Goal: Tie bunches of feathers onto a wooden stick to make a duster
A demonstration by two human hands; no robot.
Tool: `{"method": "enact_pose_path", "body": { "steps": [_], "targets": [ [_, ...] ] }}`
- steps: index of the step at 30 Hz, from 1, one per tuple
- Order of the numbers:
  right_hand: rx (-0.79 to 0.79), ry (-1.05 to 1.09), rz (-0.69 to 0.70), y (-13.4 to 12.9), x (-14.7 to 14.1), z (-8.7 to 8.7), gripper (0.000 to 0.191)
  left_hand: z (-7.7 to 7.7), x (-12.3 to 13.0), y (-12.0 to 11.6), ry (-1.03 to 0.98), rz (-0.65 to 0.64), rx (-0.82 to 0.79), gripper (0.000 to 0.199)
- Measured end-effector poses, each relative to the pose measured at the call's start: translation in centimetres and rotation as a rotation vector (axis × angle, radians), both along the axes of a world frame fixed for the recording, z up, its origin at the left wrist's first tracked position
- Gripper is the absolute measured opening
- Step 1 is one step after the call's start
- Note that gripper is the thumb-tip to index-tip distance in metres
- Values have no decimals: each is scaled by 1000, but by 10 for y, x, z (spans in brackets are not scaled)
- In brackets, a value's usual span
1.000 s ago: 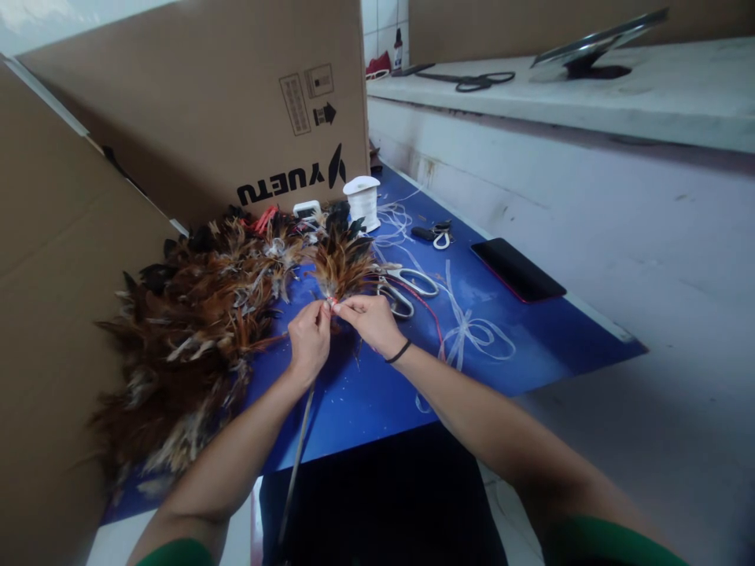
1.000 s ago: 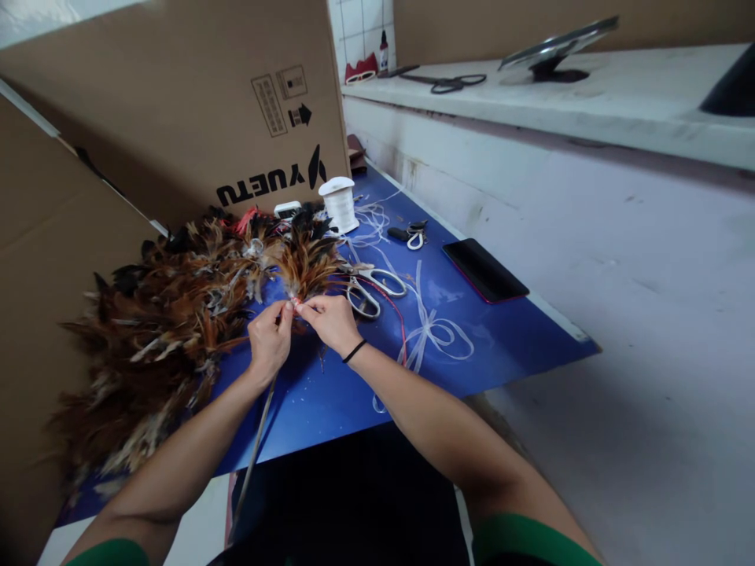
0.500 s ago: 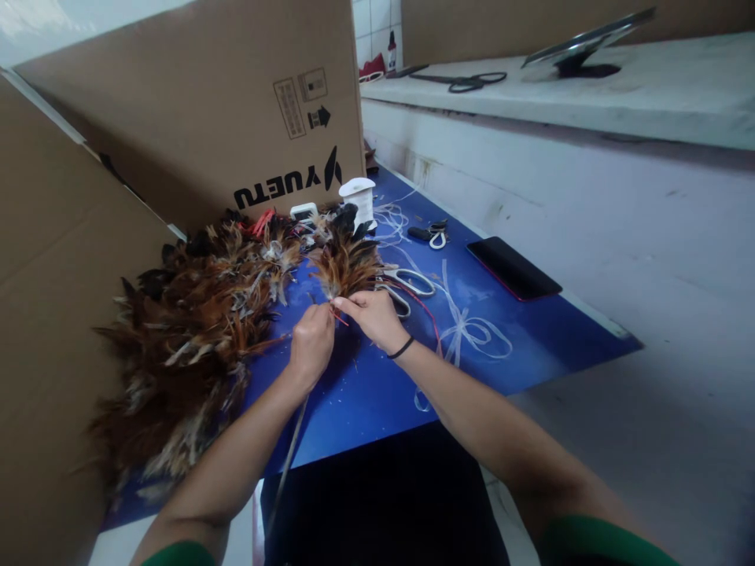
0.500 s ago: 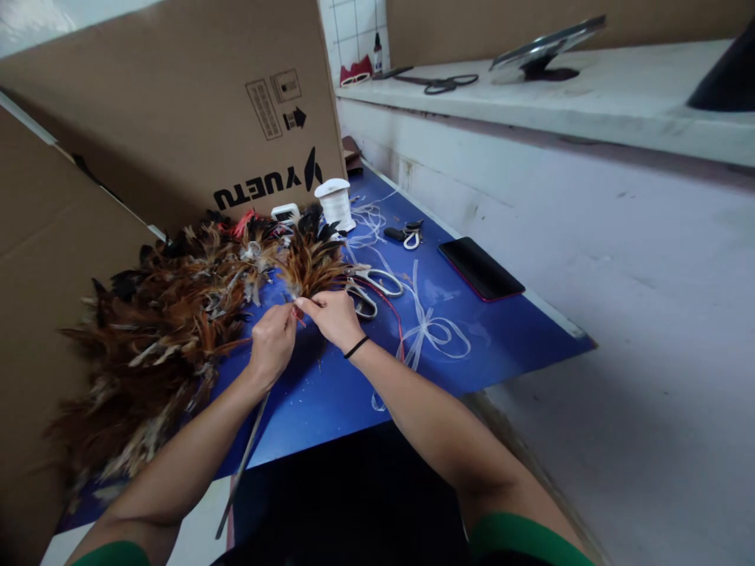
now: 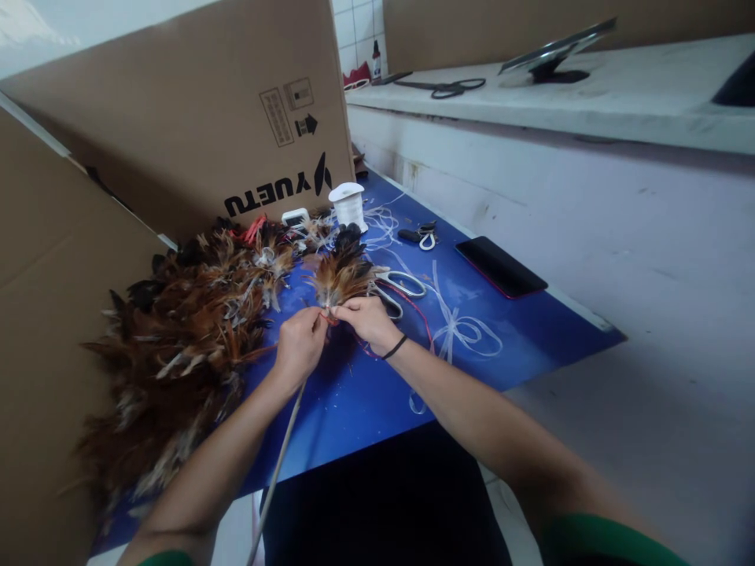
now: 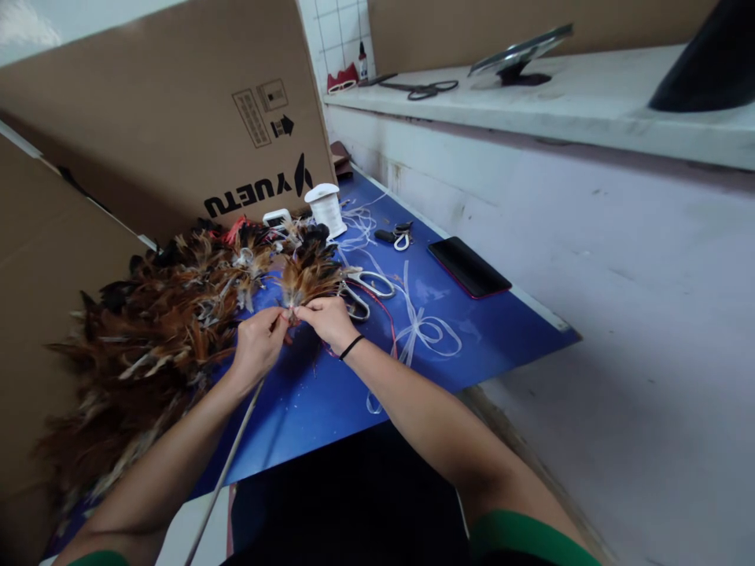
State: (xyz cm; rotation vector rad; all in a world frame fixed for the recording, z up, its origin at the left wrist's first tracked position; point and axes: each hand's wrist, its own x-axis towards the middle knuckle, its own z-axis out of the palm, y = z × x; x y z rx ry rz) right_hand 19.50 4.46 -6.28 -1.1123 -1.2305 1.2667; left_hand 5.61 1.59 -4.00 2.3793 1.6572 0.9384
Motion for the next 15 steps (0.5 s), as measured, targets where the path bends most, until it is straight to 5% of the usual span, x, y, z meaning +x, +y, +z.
{"method": "enact_pose_path", "body": {
  "steps": [9, 15],
  "targets": [
    [-18, 43, 80, -3, 1, 6, 15, 9, -7, 8, -41, 10, 97, 22],
    [19, 12, 87, 0, 2, 1, 21, 3, -8, 7, 131, -13, 242, 23]
  ]
}}
